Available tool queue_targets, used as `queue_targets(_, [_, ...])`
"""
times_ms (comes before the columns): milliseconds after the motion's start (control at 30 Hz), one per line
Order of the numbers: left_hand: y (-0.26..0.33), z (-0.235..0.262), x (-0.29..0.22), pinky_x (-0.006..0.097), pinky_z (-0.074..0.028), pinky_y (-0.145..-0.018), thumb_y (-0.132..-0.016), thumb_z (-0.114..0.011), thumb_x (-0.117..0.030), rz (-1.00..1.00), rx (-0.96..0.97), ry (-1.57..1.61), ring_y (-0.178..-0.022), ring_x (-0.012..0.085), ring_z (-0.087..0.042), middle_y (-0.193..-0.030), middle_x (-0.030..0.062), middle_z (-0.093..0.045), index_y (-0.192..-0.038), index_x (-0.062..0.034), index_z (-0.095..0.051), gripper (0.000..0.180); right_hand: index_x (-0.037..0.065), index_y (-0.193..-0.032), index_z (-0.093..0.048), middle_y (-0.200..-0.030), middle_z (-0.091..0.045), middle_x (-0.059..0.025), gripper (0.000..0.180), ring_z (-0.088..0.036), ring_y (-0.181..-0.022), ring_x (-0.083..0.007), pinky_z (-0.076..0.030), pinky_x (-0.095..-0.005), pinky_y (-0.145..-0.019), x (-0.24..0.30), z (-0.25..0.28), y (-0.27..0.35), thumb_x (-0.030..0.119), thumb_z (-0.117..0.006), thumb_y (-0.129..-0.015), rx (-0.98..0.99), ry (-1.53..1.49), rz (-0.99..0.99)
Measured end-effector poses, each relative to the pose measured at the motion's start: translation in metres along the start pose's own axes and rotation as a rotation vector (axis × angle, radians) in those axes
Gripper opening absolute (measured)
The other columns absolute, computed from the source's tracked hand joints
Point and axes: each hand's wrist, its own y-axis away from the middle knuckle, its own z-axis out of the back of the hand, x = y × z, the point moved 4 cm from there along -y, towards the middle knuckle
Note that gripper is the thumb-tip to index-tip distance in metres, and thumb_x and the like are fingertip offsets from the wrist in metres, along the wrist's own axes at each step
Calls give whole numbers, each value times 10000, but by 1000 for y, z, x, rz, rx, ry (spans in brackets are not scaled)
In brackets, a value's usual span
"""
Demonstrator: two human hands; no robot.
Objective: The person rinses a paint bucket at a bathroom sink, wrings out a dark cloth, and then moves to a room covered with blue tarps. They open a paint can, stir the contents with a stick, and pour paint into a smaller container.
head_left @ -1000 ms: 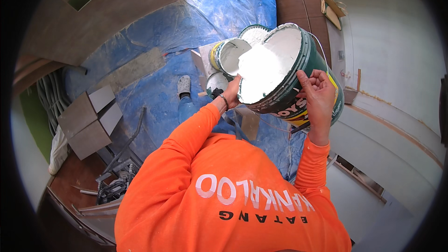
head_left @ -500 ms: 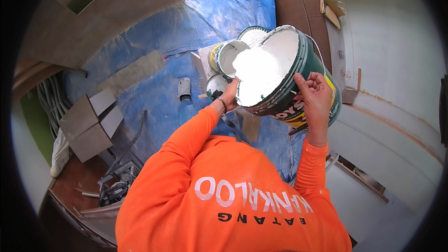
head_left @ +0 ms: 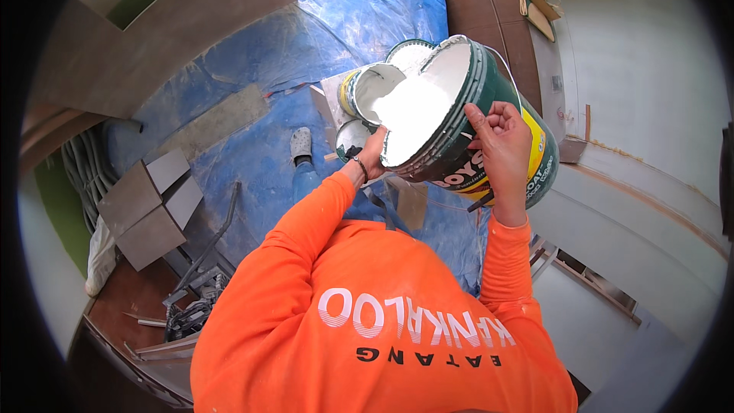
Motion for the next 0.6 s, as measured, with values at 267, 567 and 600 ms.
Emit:
queue_targets(267, [-10, 8, 0, 409, -555, -972, -1114, -307, -472, -24, -31, 15, -1145, 219, -677, -1324, 106, -666, -1437, -47, -505, 569, -25, -980, -591, -719, -595, -13, 349, -544, -571, -42, -461, -210, -466, 0, 0, 0, 224, -823, -903, -23, -7, 31])
queue_targets(567, [-10, 7, -21, 465, -518, -1020, -1103, -273, -529, -15, -22, -142, -1216, 224, -643, -1388, 75, -632, -1476, -87, -477, 614, -16, -967, -577, -714, -587, -6, 355, -545, -585, -34, -480, -196, -476, -4, 5, 1, 238, -818, -908, -48, -12, -14])
queue_targets(600, [-5, 4, -23, 427, -527, -1016, -1114, -275, -478, -7, -36, -116, -1191, 227, -657, -1362, 92, -649, -1455, -62, -493, 580, -16, -965, -575, -713, -584, -4, 355, -543, -585, -32, -484, -195, -479, -4, 5, 0, 238, -817, -909, -40, -20, -17])
